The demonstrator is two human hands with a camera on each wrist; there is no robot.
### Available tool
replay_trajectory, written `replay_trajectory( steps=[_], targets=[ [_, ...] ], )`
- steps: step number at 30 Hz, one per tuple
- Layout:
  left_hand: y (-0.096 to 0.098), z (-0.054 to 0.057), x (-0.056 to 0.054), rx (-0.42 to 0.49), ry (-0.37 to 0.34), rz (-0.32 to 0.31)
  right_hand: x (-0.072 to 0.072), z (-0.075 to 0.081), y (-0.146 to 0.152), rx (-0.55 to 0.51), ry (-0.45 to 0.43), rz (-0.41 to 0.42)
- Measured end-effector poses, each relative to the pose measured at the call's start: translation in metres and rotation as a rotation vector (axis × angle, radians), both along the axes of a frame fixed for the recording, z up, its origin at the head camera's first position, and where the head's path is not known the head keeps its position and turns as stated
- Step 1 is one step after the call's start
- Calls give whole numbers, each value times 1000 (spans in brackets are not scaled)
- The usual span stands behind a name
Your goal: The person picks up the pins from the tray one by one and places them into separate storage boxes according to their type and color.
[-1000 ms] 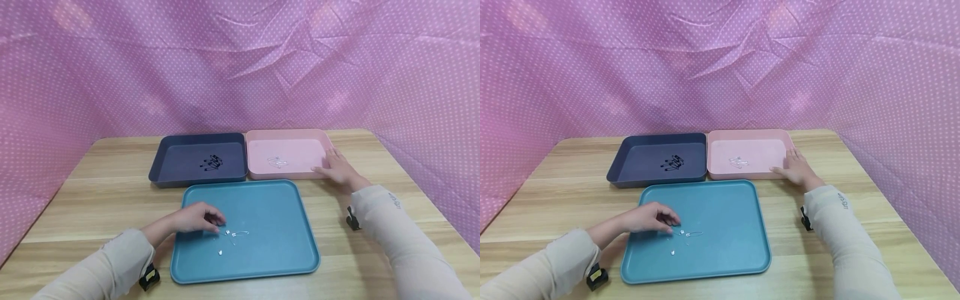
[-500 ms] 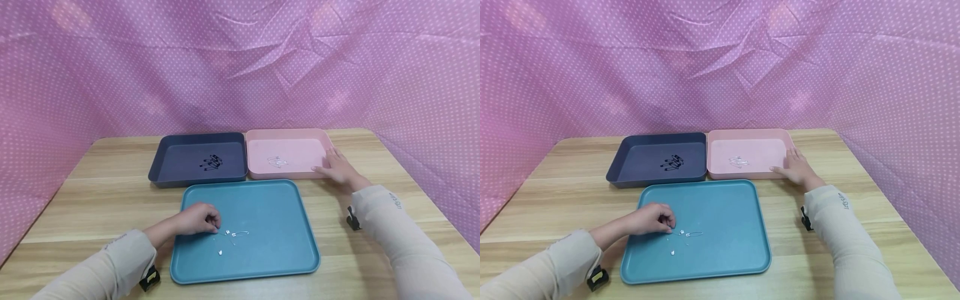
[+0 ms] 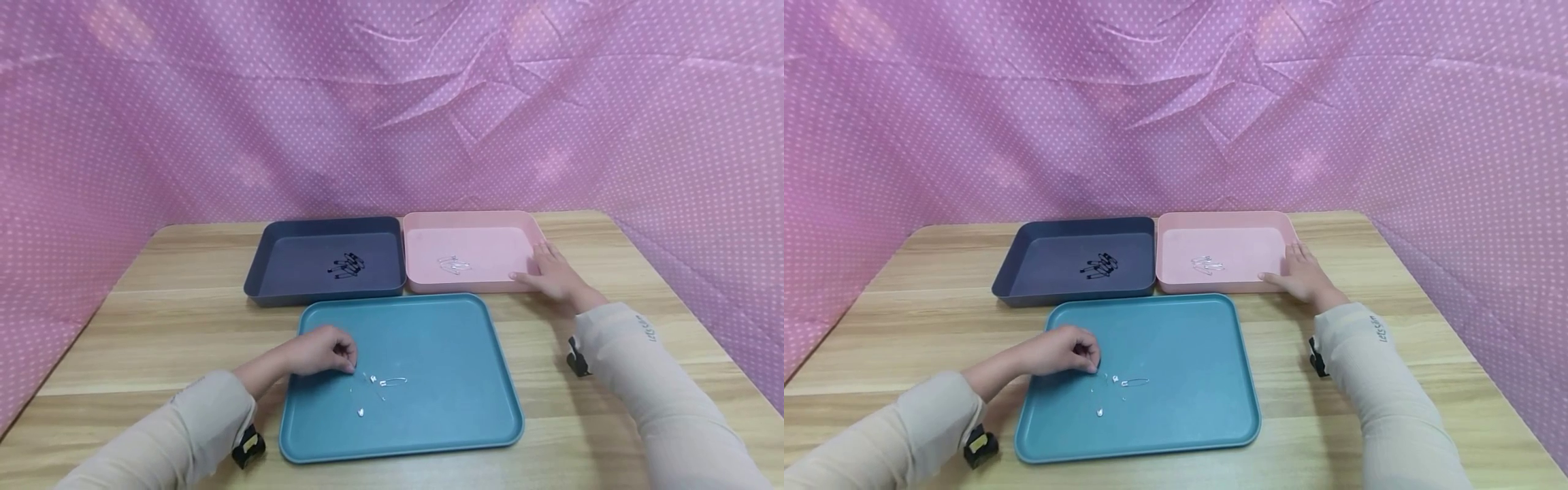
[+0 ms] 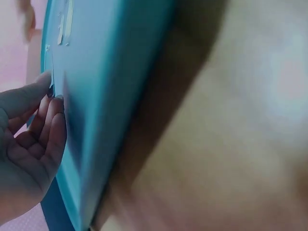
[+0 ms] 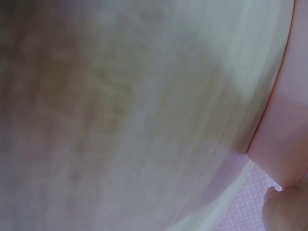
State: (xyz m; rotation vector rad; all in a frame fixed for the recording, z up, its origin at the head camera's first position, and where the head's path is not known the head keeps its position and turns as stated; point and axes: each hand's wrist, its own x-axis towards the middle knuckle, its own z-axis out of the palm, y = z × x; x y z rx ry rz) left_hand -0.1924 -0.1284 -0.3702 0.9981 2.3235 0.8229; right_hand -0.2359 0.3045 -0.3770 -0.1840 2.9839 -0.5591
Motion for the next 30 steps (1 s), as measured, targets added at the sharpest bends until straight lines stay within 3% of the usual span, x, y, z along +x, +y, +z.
replay_trajectory(
  steps=[11,22,30],
  targets=[
    [15,22,-17,43,72,91,-1,-2,1,-2,-13,-1],
    [51,32,-38,103,31,229,-2,-3,2,-13,-22,-8],
    [87,32,-58,148,-10,334,-3,-3,1,-18,-28,-14]
  ],
)
